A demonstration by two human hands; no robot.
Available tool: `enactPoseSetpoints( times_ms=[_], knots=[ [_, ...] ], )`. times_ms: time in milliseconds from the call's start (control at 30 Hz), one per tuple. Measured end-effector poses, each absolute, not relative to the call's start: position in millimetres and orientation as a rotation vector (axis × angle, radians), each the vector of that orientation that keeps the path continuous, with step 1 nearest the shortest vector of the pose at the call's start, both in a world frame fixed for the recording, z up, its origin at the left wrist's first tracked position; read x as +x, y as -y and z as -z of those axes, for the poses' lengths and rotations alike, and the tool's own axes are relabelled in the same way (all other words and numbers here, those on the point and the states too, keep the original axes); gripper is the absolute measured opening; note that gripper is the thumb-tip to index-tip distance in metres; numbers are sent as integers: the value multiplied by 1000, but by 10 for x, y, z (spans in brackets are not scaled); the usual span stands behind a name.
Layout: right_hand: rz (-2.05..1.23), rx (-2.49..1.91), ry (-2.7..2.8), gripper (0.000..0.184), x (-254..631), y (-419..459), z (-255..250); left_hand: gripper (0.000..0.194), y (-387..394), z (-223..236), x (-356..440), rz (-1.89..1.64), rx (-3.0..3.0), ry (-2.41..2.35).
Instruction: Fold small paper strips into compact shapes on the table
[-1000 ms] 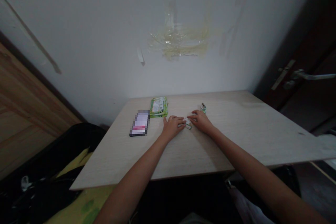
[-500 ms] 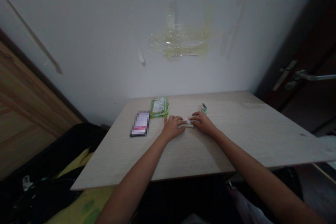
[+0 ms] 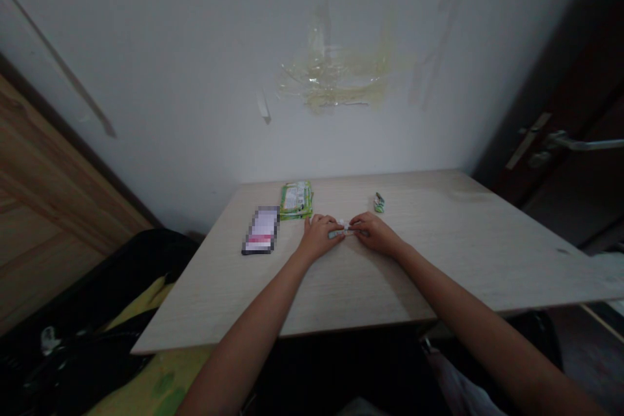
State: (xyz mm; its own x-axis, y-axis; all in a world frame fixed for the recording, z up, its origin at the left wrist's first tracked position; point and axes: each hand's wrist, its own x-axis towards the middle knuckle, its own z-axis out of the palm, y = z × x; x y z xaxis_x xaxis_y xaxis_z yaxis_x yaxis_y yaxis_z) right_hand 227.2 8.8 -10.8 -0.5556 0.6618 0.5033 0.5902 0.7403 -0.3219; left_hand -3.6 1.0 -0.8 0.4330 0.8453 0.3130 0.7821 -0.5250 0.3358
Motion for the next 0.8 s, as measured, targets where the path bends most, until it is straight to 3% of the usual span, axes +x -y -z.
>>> enactPoseSetpoints(
  times_ms=[800],
  knots=[
    [-155, -908, 2383, 34, 2179, -15, 35, 25, -98, 54, -75, -746, 2479, -1418]
  ],
)
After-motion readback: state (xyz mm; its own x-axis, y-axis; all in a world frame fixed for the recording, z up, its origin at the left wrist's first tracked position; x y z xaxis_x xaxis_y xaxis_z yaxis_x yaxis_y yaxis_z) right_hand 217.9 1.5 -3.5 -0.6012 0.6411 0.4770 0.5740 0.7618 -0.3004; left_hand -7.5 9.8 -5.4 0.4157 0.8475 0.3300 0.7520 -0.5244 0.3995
